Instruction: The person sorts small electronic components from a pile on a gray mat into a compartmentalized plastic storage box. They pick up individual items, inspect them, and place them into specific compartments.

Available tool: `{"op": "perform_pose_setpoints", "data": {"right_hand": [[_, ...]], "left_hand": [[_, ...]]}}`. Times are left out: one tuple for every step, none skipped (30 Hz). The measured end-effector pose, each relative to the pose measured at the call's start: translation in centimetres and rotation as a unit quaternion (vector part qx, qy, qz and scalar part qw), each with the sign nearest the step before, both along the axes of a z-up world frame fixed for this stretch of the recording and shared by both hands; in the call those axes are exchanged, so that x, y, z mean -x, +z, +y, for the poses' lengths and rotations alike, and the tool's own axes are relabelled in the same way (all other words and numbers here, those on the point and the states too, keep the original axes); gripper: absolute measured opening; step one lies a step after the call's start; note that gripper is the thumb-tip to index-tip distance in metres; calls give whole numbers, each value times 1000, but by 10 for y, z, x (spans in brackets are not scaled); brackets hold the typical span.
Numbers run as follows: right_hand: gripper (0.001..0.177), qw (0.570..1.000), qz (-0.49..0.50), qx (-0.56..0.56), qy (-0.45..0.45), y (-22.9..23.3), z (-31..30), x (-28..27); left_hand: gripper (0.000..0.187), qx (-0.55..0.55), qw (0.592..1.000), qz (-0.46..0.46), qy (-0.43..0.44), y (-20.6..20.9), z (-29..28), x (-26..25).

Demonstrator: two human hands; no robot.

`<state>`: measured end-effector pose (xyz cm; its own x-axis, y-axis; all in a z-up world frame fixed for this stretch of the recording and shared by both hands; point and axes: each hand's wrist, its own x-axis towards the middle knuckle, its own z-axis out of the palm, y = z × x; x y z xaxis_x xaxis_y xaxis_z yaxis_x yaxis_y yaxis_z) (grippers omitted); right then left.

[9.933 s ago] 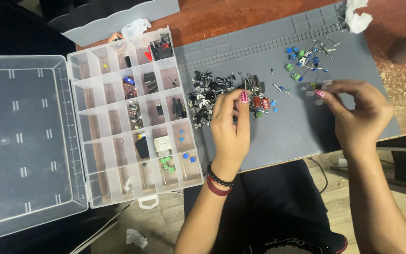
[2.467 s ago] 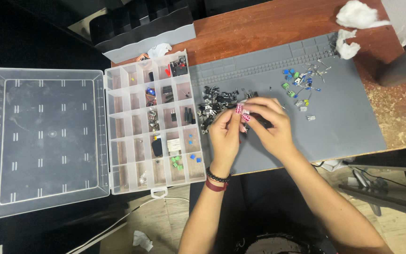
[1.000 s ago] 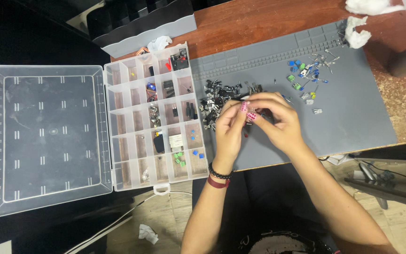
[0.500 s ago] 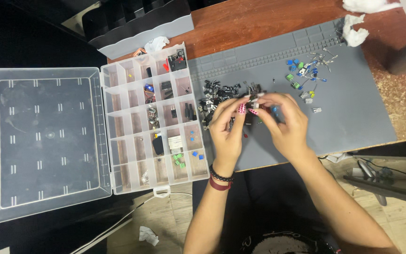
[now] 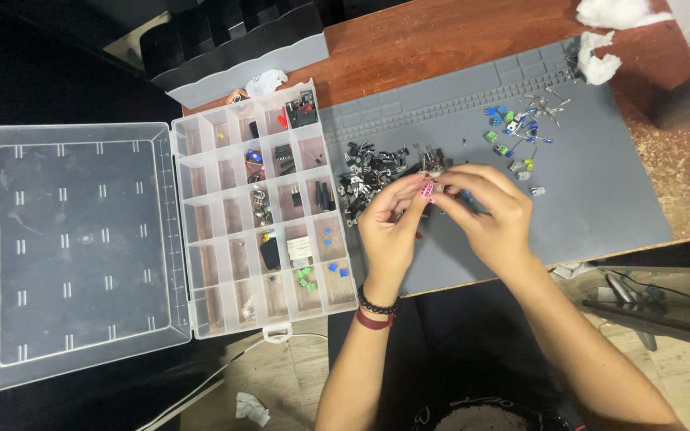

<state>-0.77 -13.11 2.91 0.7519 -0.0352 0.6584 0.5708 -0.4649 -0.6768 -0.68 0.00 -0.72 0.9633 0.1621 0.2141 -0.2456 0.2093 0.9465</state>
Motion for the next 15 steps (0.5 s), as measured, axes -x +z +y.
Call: {"op": "perform_pose_setpoints", "data": {"right_hand": [[20,1000,3,-11,5,0,1,0],[22,1000,7,-22,9,1,1,1],[22,1000,7,-22,9,0,0,1],[18,999,17,-33,16,0,-1,1],[15,998,28,-45,24,-1,-2,1],[15,998,29,-45,23,-3,-3,2],[15,997,41,-58,29,-5,-4,2],[15,995,53,-71,34,-6,-4,2],[15,996,52,-71,33,-7,-5,2],[13,995,61,-74,30,-7,-6,3],[12,994,70,-76,28,-7,-7,3],[12,994,69,-75,27,-9,-8,3],[11,995,69,-73,23,-11,-9,2],[10,995,69,-70,18,-13,-9,2],[10,995,69,-70,19,-14,-8,3]], "left_hand": [[24,14,1000,6,-3,-2,0,0],[24,28,1000,11,-6,-4,-1,1],[24,27,1000,11,-6,-7,-1,0],[23,49,999,18,-9,-10,-2,0],[22,70,997,25,-11,-13,-2,1],[22,69,997,26,-12,-13,-2,1],[21,81,996,34,-18,-13,-2,1],[19,93,995,41,-24,-12,-2,1],[19,93,995,41,-25,-10,-1,1],[17,93,995,36,-27,-8,-1,2],[16,95,995,31,-29,-7,-1,3],[16,95,995,31,-30,-7,-2,3],[15,88,995,24,-30,-7,-3,3],[15,80,996,18,-29,-7,-3,3],[15,80,996,18,-28,-2,-2,3]]}}
